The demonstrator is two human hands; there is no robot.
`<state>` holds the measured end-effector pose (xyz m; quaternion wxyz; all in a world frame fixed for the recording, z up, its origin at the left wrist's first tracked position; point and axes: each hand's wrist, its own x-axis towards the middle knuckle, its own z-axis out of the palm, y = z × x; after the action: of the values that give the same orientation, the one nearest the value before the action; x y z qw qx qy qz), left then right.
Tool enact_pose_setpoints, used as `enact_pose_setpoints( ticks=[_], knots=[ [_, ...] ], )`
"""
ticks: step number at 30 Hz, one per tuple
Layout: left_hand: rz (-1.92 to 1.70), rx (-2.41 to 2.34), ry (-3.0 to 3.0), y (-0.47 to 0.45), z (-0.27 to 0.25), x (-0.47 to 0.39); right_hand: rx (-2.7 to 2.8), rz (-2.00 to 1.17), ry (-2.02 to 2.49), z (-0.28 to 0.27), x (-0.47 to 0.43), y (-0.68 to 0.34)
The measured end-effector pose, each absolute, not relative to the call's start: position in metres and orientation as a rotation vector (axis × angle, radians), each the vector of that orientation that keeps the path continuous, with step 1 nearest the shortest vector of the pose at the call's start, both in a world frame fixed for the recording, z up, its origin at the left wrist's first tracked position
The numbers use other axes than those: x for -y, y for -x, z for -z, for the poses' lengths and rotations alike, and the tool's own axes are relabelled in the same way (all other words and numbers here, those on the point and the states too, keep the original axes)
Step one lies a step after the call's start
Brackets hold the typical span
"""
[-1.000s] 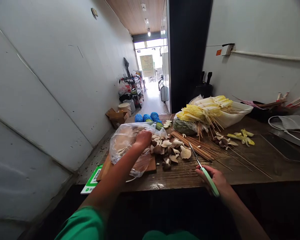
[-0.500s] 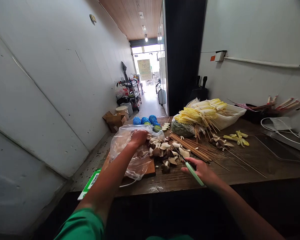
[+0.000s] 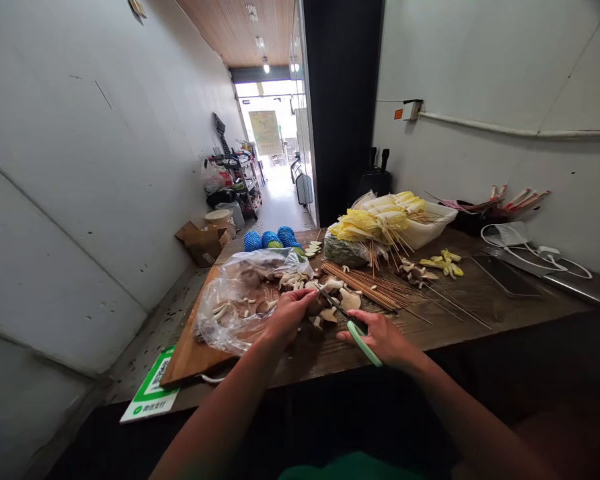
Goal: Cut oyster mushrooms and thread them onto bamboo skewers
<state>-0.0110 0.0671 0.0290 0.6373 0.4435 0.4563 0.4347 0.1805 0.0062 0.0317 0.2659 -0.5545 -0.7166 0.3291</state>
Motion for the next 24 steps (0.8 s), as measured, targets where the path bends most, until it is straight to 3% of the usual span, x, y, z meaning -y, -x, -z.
enact_pose_setpoints(
  ticks=[5,15,18,24],
  knots=[
    [-0.936,-1.069,-1.131,-0.003,-0.031,-0.076,1.810,-0.950,1.434,-0.019,-0.009,-0.191],
    [-0.828,-1.604,-2.206,-0.008,-0.054,-0.092,1.462,-1.092,1.520,0.008,-0.017,-0.221],
    [-0.311,-1.862,-2.389,0.031,-0.061,-0.114,1.402,-1.195,1.543,0.010,-0.016,-0.221],
    [-0.083,-1.717,-2.532,0.075,-0.041,-0.160,1.355,-1.321,1.422,0.023,-0.018,-0.214]
  ],
)
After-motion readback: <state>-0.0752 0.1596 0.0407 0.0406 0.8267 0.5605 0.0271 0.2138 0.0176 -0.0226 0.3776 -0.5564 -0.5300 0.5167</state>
